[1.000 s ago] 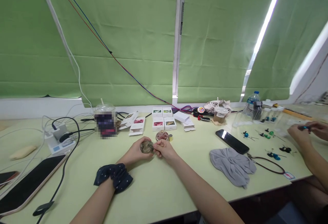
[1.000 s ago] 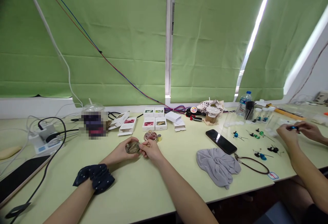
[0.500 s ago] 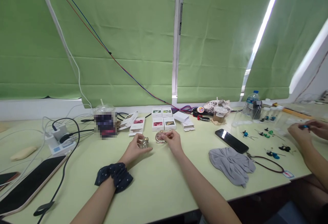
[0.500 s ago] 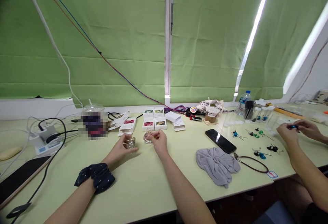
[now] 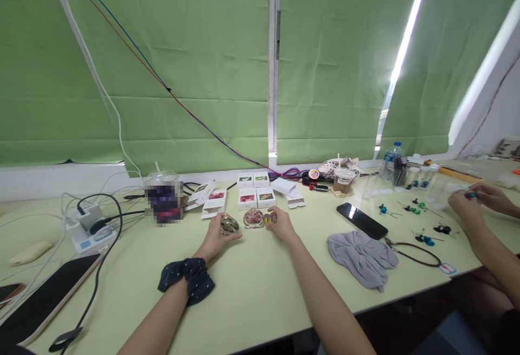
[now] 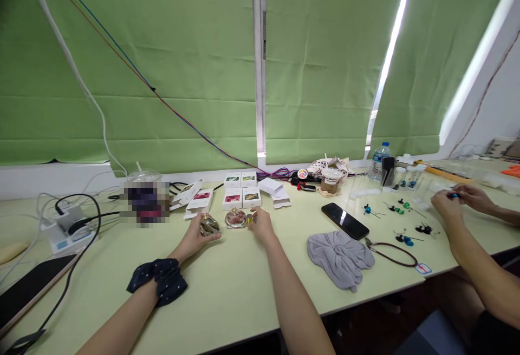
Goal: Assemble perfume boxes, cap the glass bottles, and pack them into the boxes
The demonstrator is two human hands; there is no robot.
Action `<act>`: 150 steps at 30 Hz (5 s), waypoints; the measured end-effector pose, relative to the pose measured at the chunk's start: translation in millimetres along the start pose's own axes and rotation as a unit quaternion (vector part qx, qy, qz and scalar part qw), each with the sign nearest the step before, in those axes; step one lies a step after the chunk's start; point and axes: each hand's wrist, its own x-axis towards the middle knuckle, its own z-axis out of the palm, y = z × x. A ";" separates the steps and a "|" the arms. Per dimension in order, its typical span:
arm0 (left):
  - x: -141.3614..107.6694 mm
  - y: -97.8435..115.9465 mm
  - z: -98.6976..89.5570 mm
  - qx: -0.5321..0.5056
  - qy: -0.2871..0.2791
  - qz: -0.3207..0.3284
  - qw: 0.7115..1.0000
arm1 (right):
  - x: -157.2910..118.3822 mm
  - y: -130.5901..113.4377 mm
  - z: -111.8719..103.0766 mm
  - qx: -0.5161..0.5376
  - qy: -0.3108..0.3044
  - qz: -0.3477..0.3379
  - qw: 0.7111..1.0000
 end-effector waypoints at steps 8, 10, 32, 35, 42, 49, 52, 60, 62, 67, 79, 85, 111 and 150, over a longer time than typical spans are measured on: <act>-5.8 4.5 -4.1 -0.072 -0.127 -0.004 0.989 | 0.4 1.8 8.5 -0.013 -0.026 -0.014 0.999; -4.9 7.0 -0.9 -0.074 -0.135 0.009 0.988 | 0.4 2.6 10.0 -0.009 -0.024 -0.022 0.999; 32.4 7.9 55.6 -0.065 -0.121 0.089 0.987 | 21.0 26.7 32.0 -0.017 0.043 -0.065 0.997; 39.8 5.6 61.3 -0.039 -0.108 0.092 0.989 | 27.5 29.1 32.7 -0.031 0.050 -0.075 0.995; 48.2 3.8 68.1 0.027 -0.072 0.115 0.990 | 37.6 32.7 28.9 -0.055 0.036 -0.131 0.989; 53.1 1.1 64.0 0.095 -0.036 0.120 0.988 | 40.1 34.0 27.2 -0.059 0.028 -0.144 0.987; 54.2 -3.5 58.5 0.175 -0.018 0.122 0.977 | 38.1 32.9 26.7 -0.058 0.028 -0.138 0.988; 48.2 -6.0 40.2 0.267 -0.082 0.062 0.958 | 32.2 28.0 25.0 -0.053 0.026 -0.128 0.990; 46.3 -4.6 35.7 0.274 -0.088 0.065 0.955 | 31.5 26.3 24.4 -0.053 0.026 -0.127 0.990; 41.1 -6.2 31.6 0.319 -0.065 0.090 0.941 | 29.4 22.2 21.8 -0.050 0.010 -0.127 0.991; 29.3 -9.8 20.7 0.374 -0.008 0.072 0.925 | 24.4 18.3 22.6 -0.056 -0.008 -0.126 0.990; 28.4 -0.5 15.1 0.364 -0.015 0.076 0.928 | 24.5 15.1 20.4 -0.049 0.006 -0.120 0.992; -0.1 16.3 -42.0 0.210 -0.214 0.084 0.950 | -42.4 -44.1 51.4 -0.266 -0.101 -0.162 0.945; -5.2 25.0 -51.6 -0.241 -0.160 -0.028 0.957 | -34.2 -51.5 48.3 0.401 -0.125 0.226 0.879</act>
